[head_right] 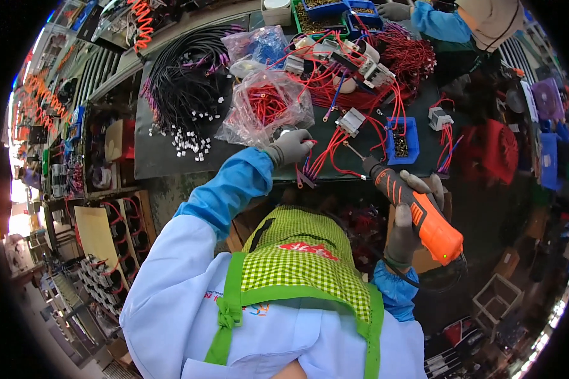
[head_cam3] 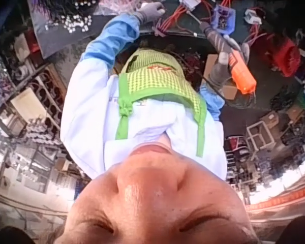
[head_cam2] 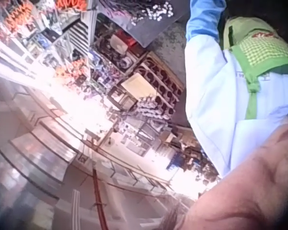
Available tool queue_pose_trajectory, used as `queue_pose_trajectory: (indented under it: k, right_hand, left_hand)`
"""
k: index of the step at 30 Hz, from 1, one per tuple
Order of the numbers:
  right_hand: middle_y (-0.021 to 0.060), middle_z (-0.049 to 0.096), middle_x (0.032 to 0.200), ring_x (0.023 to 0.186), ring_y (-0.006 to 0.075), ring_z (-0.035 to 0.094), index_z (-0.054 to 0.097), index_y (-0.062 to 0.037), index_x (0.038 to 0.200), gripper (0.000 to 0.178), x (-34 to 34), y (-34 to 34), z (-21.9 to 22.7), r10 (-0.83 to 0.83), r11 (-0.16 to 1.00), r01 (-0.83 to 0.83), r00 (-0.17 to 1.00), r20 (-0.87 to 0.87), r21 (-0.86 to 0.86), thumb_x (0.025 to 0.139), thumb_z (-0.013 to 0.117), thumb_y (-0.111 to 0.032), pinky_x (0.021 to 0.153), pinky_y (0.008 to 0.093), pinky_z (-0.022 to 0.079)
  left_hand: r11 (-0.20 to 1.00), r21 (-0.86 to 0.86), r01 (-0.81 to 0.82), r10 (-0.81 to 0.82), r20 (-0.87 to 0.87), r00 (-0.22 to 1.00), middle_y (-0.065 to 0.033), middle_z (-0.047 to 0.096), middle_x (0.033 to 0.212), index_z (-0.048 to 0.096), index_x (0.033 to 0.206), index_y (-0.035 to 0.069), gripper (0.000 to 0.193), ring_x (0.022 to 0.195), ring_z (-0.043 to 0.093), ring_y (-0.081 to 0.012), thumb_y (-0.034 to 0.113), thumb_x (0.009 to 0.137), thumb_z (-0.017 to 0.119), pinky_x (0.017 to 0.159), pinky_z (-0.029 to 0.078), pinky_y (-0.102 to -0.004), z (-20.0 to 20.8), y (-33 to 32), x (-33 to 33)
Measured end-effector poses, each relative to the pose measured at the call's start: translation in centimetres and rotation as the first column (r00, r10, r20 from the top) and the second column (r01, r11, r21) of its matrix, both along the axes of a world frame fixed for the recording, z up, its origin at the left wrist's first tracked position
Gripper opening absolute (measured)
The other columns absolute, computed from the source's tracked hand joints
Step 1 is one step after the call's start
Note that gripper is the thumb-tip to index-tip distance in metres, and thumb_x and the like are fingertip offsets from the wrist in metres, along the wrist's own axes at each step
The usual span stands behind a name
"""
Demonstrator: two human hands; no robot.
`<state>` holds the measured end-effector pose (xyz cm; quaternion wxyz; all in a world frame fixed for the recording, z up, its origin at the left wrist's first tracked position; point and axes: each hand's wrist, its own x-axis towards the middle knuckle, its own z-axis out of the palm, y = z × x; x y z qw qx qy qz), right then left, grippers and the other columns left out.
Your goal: The person assembles and secures electronic wire harnesses and plastic connectors to an electronic component using an electric screwdriver to fasten screws.
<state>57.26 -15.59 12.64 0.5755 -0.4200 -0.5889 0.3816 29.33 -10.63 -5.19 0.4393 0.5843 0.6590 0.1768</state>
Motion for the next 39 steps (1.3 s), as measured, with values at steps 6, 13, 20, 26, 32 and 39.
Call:
queue_pose_trajectory:
  k: [6,13,20,26,32,39]
  right_hand:
    - [0.0165,0.062,0.110,0.106,0.0254,0.059,0.041,0.0079,0.128,0.058,-0.8,-0.4,0.2,-0.044,0.997,0.043,0.999,-0.015,-0.069,0.075,0.057,-0.008,0.101,0.0408,0.040]
    - [0.0123,0.057,0.118,0.114,0.0228,0.054,0.038,0.0032,0.131,0.060,-1.7,0.0,-1.4,0.049,0.987,-0.062,0.995,-0.090,-0.148,0.074,0.057,-0.002,0.104,0.0412,0.038]
    - [0.0119,0.059,0.114,0.112,0.0264,0.056,0.031,0.0025,0.136,0.064,-5.4,2.6,-3.6,0.121,0.972,-0.144,0.984,-0.134,-0.183,0.079,0.059,-0.012,0.106,0.0446,0.036]
    - [0.0112,0.062,0.111,0.112,0.0206,0.054,0.048,0.0016,0.123,0.046,-8.6,5.0,-5.7,0.212,0.947,-0.236,0.968,-0.131,-0.216,0.082,0.060,-0.015,0.106,0.0406,0.034]
    - [0.0094,0.065,0.104,0.101,0.0185,0.057,0.045,0.0024,0.123,0.049,-9.3,6.6,-7.1,0.196,0.945,-0.219,0.974,-0.118,-0.242,0.082,0.064,-0.015,0.102,0.0384,0.037]
    - [0.0135,0.063,0.104,0.100,0.0232,0.062,0.032,0.0048,0.137,0.064,-8.3,7.2,-8.2,0.152,0.952,-0.181,0.979,-0.132,-0.248,0.084,0.060,-0.018,0.096,0.0403,0.045]
  left_hand:
    - [0.993,-0.118,-0.014,0.054,0.340,0.939,-0.0078,0.066,0.079,0.060,0.109,0.004,0.027,0.068,0.065,-0.0154,0.014,0.084,0.054,0.056,0.051,-0.0308,-0.1,3.7,-4.1]
    - [0.961,-0.264,-0.078,0.179,0.385,0.905,-0.0022,0.060,0.092,0.055,0.121,0.004,0.032,0.077,0.056,-0.0078,0.018,0.093,0.056,0.060,0.046,-0.0224,-1.2,2.2,-7.9]
    - [0.908,-0.394,-0.145,0.396,0.688,0.609,-0.0083,0.066,0.096,0.059,0.112,0.001,0.025,0.078,0.063,-0.0165,0.018,0.094,0.056,0.068,0.053,-0.0292,-2.1,-0.4,-4.7]
    - [0.879,-0.467,-0.096,0.440,0.717,0.541,-0.0108,0.067,0.098,0.055,0.119,0.003,0.028,0.058,0.050,-0.0037,0.020,0.098,0.050,0.039,0.033,-0.0162,-2.4,-2.0,-5.9]
    - [0.857,-0.497,-0.134,0.499,0.736,0.458,-0.0106,0.066,0.099,0.051,0.121,0.000,0.029,0.059,0.053,-0.0038,0.018,0.098,0.049,0.041,0.039,-0.0136,-1.9,-1.9,-5.6]
    - [0.843,-0.520,-0.137,0.513,0.701,0.496,-0.0090,0.066,0.102,0.052,0.120,0.002,0.028,0.061,0.052,-0.0037,0.020,0.098,0.049,0.042,0.038,-0.0137,-1.4,-1.9,-5.9]
